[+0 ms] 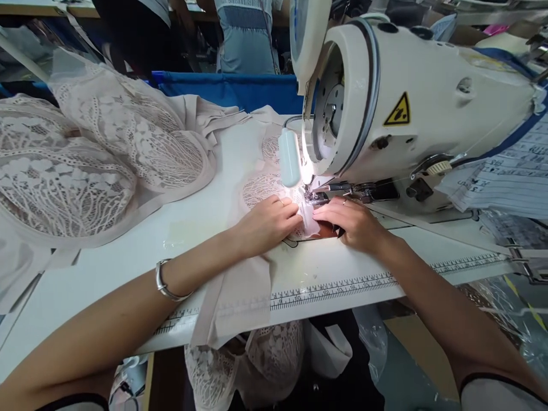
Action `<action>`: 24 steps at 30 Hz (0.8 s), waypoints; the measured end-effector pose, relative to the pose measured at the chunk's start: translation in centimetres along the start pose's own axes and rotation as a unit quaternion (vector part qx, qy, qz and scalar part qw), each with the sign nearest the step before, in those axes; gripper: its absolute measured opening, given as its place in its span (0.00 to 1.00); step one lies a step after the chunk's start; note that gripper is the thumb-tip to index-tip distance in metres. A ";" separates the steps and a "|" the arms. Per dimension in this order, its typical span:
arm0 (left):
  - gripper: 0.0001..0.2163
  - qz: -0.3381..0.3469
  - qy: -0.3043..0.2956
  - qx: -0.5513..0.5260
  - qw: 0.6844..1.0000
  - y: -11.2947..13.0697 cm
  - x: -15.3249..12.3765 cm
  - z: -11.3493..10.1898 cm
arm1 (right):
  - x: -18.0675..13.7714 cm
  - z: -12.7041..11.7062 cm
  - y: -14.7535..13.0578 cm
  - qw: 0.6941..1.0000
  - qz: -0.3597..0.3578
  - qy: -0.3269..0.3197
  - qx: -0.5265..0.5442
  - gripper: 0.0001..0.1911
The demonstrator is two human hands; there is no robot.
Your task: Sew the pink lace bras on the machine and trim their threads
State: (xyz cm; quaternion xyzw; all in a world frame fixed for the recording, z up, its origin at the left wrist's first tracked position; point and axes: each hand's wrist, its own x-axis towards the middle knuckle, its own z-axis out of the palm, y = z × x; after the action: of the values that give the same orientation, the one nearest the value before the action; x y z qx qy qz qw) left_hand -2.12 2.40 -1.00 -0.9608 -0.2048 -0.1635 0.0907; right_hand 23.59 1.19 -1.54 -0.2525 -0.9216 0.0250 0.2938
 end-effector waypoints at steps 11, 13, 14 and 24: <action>0.13 -0.026 -0.009 -0.104 0.994 0.5 0.4 1.0 | 0.7 -0.5 -0.8 1.000 -0.016 -0.015 -0.012 0.05; 0.13 -0.044 -0.012 -0.107 0.993 0.4 0.3 1.1 | 0.7 -0.5 -0.7 1.000 -0.019 -0.006 -0.015 0.04; 0.13 -0.051 -0.010 -0.108 0.993 0.4 0.3 1.1 | 0.6 -0.4 -0.6 1.000 -0.019 -0.003 -0.016 0.05; 0.16 -0.011 -0.022 -0.097 0.995 1.1 0.7 0.7 | 0.0 -0.1 0.0 1.000 0.006 -0.001 -0.021 0.12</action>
State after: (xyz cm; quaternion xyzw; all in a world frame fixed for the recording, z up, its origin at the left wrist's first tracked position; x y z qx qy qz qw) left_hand -0.89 1.82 -1.51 -0.9661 -0.2006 -0.1622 -0.0095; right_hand 23.64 1.20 -1.42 -0.2642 -0.9206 0.0072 0.2874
